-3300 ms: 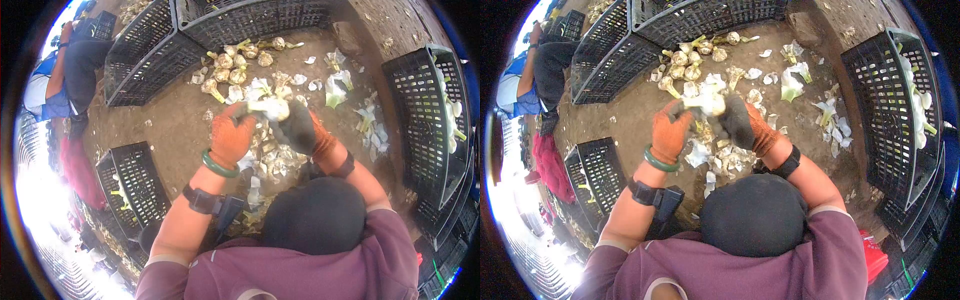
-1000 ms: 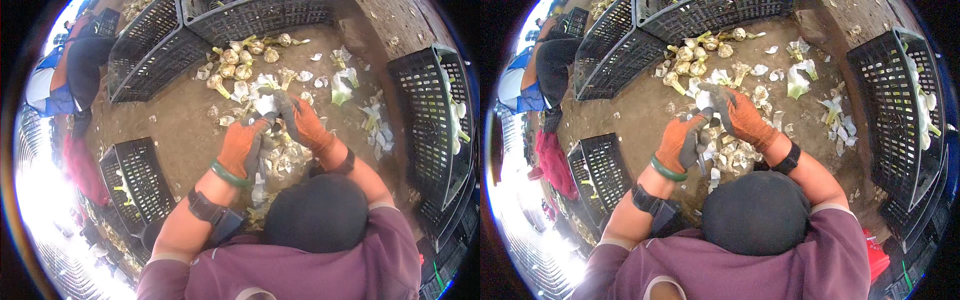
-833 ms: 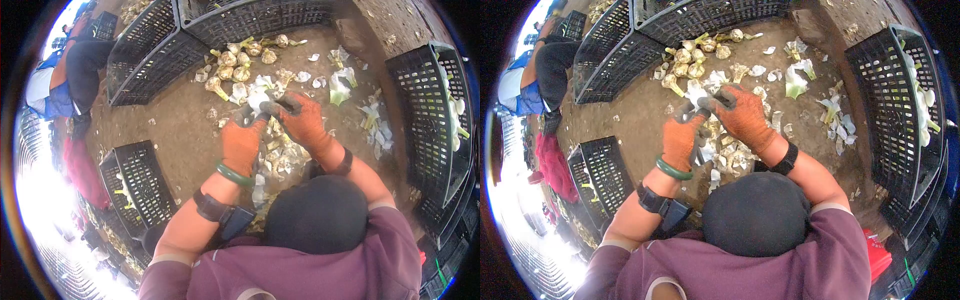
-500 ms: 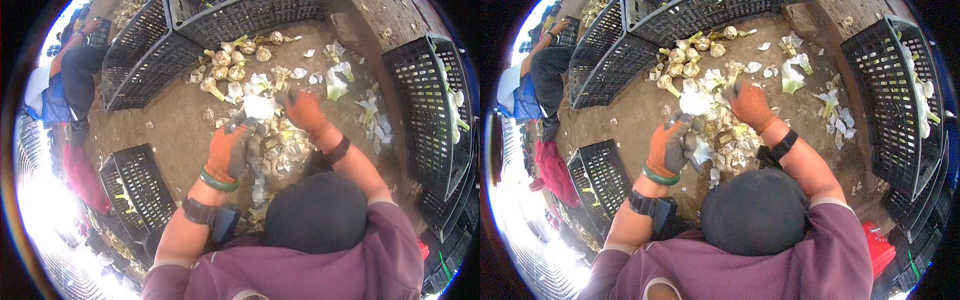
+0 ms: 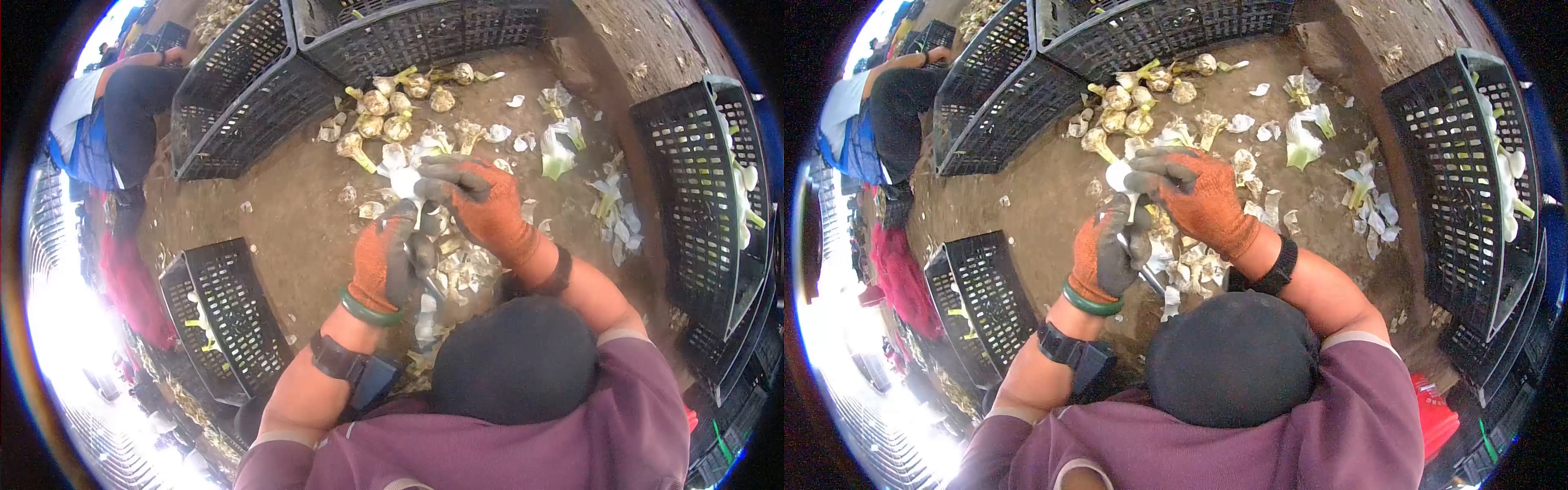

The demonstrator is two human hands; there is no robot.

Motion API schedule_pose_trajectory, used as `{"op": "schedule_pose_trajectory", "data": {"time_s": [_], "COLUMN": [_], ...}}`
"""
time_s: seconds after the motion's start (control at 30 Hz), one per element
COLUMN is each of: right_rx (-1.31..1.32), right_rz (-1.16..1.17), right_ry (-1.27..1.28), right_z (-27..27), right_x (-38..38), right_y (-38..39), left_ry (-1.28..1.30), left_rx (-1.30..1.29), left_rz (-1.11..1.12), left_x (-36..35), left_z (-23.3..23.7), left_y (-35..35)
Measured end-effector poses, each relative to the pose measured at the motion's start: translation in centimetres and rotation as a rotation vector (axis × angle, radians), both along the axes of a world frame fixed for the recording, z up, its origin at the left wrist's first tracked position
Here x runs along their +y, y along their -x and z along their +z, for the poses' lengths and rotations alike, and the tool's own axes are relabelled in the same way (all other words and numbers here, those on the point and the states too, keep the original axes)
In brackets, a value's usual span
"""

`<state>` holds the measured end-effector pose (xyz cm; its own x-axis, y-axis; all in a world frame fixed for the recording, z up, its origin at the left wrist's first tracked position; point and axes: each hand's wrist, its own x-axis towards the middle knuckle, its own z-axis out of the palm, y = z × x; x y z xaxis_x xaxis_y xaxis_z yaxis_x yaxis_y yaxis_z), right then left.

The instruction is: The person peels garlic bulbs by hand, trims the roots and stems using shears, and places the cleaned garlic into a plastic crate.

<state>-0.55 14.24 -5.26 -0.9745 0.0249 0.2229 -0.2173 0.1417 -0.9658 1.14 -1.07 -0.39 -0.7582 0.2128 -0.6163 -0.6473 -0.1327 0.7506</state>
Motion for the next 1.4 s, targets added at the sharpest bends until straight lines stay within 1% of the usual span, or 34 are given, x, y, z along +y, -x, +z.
{"op": "schedule_pose_trajectory", "data": {"time_s": [0.03,0.13,0.17,0.27,0.3,0.4,0.43,0.47,0.53,0.57,0.6,0.63,0.67,0.73,0.77,0.8,0.87,0.9,0.93,0.97,1.0,1.03,1.07,1.1,1.13,1.2,1.27,1.3,1.33,1.37,1.4], "right_rx": [0.023,-0.445,-0.418,-0.421,-0.456,-0.333,-0.423,-0.405,-0.356,-0.374,-0.392,-0.411,-0.411,-0.414,-0.625,-0.645,-0.692,-0.458,-0.526,-0.568,-0.581,-0.581,-0.573,-0.593,-0.731,-0.688,-0.553,-0.570,-0.369,-0.276,-0.184], "right_rz": [-0.007,0.015,0.082,0.178,0.158,0.224,0.272,0.176,-0.017,-0.047,-0.079,-0.109,-0.094,-0.055,0.115,0.121,0.132,-0.027,-0.092,-0.155,-0.219,-0.147,-0.074,-0.079,-0.058,0.066,0.244,0.131,0.008,-0.019,-0.043], "right_ry": [0.075,-0.057,-0.400,-0.828,-0.629,-0.416,-0.470,-0.628,-0.929,-0.944,-0.955,-0.965,-0.982,-1.009,-0.969,-0.917,-0.824,-0.920,-0.369,0.184,0.738,0.943,1.149,1.230,1.175,0.748,0.017,0.163,-0.157,-0.199,-0.239], "right_z": [-0.8,-0.9,-4.5,-6.2,-4.8,-3.7,-4.7,-5.9,-8.2,-8.9,-9.5,-10.3,-12.0,-15.5,-13.7,-14.0,-15.6,-19.0,-17.8,-16.7,-14.8,-12.4,-9.8,-8.1,-6.9,-5.6,-2.2,-1.7,-2.0,-1.5,0.2], "right_x": [-0.6,0.2,1.0,1.6,1.6,2.4,3.1,3.6,4.3,4.5,4.6,4.6,4.6,3.6,2.9,2.4,2.7,3.0,2.6,2.4,2.2,2.1,2.1,2.1,2.6,2.8,4.2,3.5,3.0,3.2,3.2], "right_y": [0.3,1.5,2.2,1.8,1.8,2.5,3.6,4.6,7.1,8.6,10.3,11.9,13.5,15.9,16.7,17.2,17.8,17.6,17.1,15.9,14.3,12.6,10.8,9.3,7.8,4.2,1.9,0.9,0.3,-0.5,-1.0], "left_ry": [-0.043,-0.280,-0.360,-0.209,-0.236,-0.458,-0.181,-0.199,0.106,0.221,-0.143,-0.012,0.161,-0.070,-0.147,-0.227,0.295,0.383,0.468,0.418,0.405,0.391,0.446,0.499,0.579,0.615,0.553,0.535,0.518,0.501,0.500], "left_rx": [-0.025,-0.229,-0.158,-0.179,-0.168,-0.149,-0.248,-0.235,0.031,0.328,0.444,0.457,0.499,0.374,0.288,0.201,0.083,0.034,-0.016,0.030,0.033,0.042,0.063,0.099,0.188,0.221,0.092,0.137,0.183,0.232,0.307], "left_rz": [0.021,0.236,0.137,0.206,0.184,0.139,0.606,0.575,0.768,0.827,0.724,0.881,0.966,0.818,0.848,0.876,0.508,0.484,0.458,0.394,0.289,0.184,0.008,-0.164,-0.371,-0.544,-0.465,-0.473,-0.480,-0.484,-0.514], "left_x": [-0.1,-1.4,-2.6,-2.7,-3.5,-6.0,-3.7,-7.7,-13.4,-17.5,-21.7,-24.8,-26.8,-33.5,-33.0,-32.3,-30.9,-27.5,-23.6,-21.7,-19.2,-16.8,-14.8,-12.7,-11.4,-8.0,-4.2,-2.9,-1.8,-0.9,-0.4], "left_z": [-0.1,-0.7,-1.2,0.3,-0.8,-2.1,1.8,0.0,1.4,1.4,2.6,4.8,6.5,6.1,5.9,5.3,1.2,0.7,0.0,-1.9,-2.8,-3.7,-3.2,-2.7,-2.5,-1.6,0.3,0.9,1.4,1.6,1.5], "left_y": [-0.1,-0.5,-0.7,-0.6,-0.8,-1.1,-0.4,-0.7,-0.7,-1.6,-1.9,-2.2,-2.7,-4.6,-4.7,-4.8,-4.8,-4.5,-4.2,-3.9,-3.4,-2.8,-1.8,-0.8,0.2,2.2,3.7,3.9,4.0,4.1,4.2]}}
